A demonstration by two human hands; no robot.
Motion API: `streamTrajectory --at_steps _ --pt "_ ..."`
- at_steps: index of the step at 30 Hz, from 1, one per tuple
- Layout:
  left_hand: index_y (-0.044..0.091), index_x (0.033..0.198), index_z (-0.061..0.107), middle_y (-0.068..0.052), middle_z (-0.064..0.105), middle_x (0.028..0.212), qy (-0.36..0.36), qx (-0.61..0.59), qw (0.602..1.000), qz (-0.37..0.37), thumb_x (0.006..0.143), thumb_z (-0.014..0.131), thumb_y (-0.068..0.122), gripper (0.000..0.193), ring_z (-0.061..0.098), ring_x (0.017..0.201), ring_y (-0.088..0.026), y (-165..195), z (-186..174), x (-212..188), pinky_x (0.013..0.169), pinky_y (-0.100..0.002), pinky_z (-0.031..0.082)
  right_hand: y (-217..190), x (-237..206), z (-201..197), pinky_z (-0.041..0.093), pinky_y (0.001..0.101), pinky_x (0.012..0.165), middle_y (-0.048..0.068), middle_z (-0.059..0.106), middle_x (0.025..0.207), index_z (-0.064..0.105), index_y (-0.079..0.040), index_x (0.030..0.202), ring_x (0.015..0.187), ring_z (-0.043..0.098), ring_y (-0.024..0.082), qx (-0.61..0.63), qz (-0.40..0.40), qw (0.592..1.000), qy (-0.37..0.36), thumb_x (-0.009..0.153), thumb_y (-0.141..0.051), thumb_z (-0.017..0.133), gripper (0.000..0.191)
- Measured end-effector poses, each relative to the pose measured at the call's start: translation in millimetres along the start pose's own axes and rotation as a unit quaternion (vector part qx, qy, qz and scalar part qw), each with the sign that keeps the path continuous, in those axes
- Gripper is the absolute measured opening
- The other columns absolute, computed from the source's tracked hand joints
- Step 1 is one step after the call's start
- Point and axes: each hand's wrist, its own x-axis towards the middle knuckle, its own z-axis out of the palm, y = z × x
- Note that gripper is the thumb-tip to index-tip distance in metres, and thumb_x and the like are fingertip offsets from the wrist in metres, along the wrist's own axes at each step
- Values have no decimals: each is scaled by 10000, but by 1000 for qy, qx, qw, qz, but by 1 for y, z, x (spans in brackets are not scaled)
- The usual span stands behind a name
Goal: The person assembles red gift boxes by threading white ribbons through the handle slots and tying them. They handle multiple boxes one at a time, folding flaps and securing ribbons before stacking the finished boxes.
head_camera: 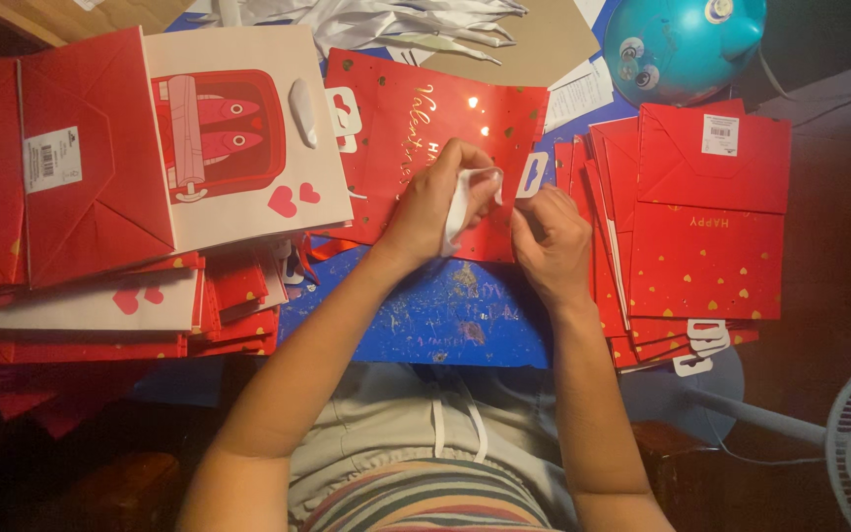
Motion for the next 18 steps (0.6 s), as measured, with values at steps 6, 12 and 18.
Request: streamTrajectory --at_steps 6,12,18 --pt "49 1374 504 -86 694 999 -3 116 983 141 875 760 133 567 712 927 -237 7 -7 -5 842 -368 545 3 0 0 512 426 897 176 653 919 664 15 964 954 658 360 -4 -4 1000 -3 903 -5 692 70" --pt "96 1102 640 -42 659 977 -40 117 980 155 841 752 62 286 705 944 -233 11 -9 -6 838 -359 551 3 -1 0 513 423 900 175 658 924 668 13 970 962 666 358 -2 5 1000 -8 905 -8 688 71" --pt "98 1032 642 -65 653 989 -28 128 976 174 883 733 61 179 712 951 -249 14 -8 -8 815 -362 558 2 -1 -1 507 423 899 173 660 950 664 14 988 981 662 358 -5 -7 1000 -7 921 -14 680 74"
